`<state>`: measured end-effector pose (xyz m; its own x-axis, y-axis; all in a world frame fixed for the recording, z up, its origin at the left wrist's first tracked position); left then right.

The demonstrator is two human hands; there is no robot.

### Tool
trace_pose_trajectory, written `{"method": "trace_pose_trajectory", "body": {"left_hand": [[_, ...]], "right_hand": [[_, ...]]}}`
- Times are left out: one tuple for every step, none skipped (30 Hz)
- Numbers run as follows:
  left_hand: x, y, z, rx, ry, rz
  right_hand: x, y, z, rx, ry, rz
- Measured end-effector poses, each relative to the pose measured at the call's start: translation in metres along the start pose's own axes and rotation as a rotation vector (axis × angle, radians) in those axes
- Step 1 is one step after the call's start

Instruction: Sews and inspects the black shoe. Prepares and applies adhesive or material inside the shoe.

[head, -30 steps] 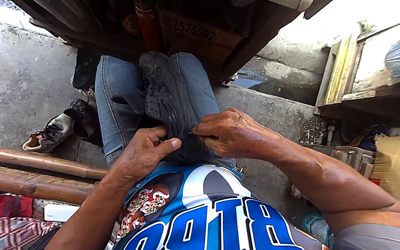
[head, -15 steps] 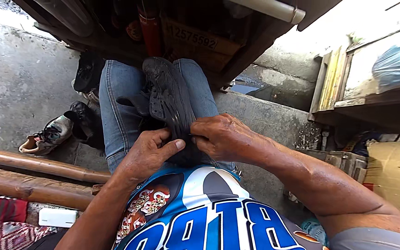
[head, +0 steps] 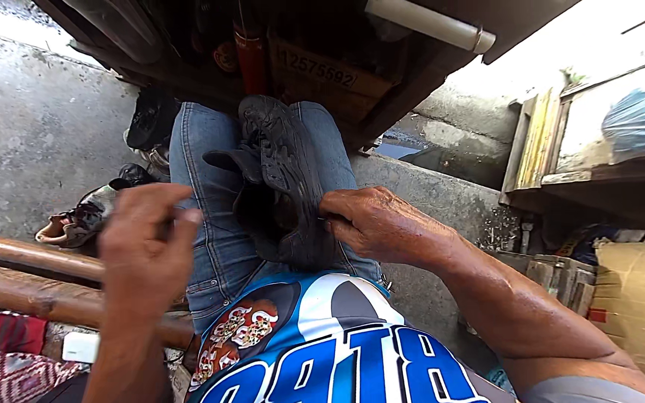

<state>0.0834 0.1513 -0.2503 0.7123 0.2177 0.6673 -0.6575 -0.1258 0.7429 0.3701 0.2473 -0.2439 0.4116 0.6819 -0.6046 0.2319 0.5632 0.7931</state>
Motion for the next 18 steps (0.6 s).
{"method": "trace_pose_trajectory", "body": {"left_hand": [[0.023, -0.016, 0.000, -0.082, -0.075, 0.057], [0.041, -0.033, -0.001, -0.172, -0.134, 0.093], [0.052, -0.051, -0.003, -0.255, -0.174, 0.107], [0.057, -0.066, -0.006, -0.329, -0.190, 0.088], [0.059, -0.077, -0.008, -0.404, -0.188, 0.050], [0.058, -0.084, -0.010, -0.482, -0.173, 0.013], [0.056, -0.087, -0.012, -0.544, -0.158, -0.012], [0.054, -0.086, -0.014, -0.576, -0.146, -0.019], [0.051, -0.085, -0.014, -0.570, -0.151, -0.018], [0.049, -0.083, -0.013, -0.542, -0.167, -0.012], [0.047, -0.081, -0.011, -0.514, -0.180, -0.004], [0.045, -0.079, -0.010, -0.499, -0.182, 0.010], [0.043, -0.076, -0.009, -0.501, -0.165, 0.042], [0.040, -0.071, -0.009, -0.517, -0.135, 0.095], [0.037, -0.066, -0.009, -0.539, -0.111, 0.185], [0.034, -0.061, -0.010, -0.568, -0.100, 0.307], [0.031, -0.055, -0.010, -0.605, -0.104, 0.458], [0.028, -0.050, -0.011, -0.651, -0.115, 0.647]], "right_hand": [[-0.002, -0.001, -0.002, 0.003, 0.002, 0.012], [-0.004, -0.001, -0.005, 0.006, -0.004, 0.020], [-0.004, -0.002, -0.006, 0.012, -0.012, 0.020], [-0.004, -0.002, -0.007, 0.011, -0.029, 0.008], [-0.004, -0.002, -0.007, 0.016, -0.041, -0.006], [-0.002, -0.002, -0.006, 0.026, -0.045, -0.024], [-0.001, -0.003, -0.005, 0.035, -0.050, -0.046], [0.000, -0.004, -0.004, 0.045, -0.052, -0.066], [0.001, -0.005, -0.003, 0.056, -0.048, -0.081], [0.001, -0.006, -0.004, 0.064, -0.042, -0.095], [0.002, -0.007, -0.004, 0.070, -0.038, -0.110], [0.002, -0.007, -0.005, 0.075, -0.037, -0.119], [0.002, -0.008, -0.005, 0.084, -0.033, -0.125], [0.003, -0.008, -0.005, 0.091, -0.028, -0.128], [0.004, -0.008, -0.004, 0.098, -0.022, -0.132], [0.005, -0.008, -0.004, 0.102, -0.020, -0.136], [0.006, -0.008, -0.003, 0.104, -0.020, -0.140], [0.007, -0.008, -0.002, 0.108, -0.020, -0.144]]}}
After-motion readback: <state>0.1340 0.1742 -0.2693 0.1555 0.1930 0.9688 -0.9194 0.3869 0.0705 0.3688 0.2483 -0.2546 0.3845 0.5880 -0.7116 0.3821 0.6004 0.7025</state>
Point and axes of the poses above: each hand's wrist, its own z-axis away from the middle knuckle, its own y-axis out of the back of the hand, x = y × z, the point moved 4 cm from there along -z, towards the middle knuckle, and after that the axes turned 9 degrees about y, right-handed, at the moved point
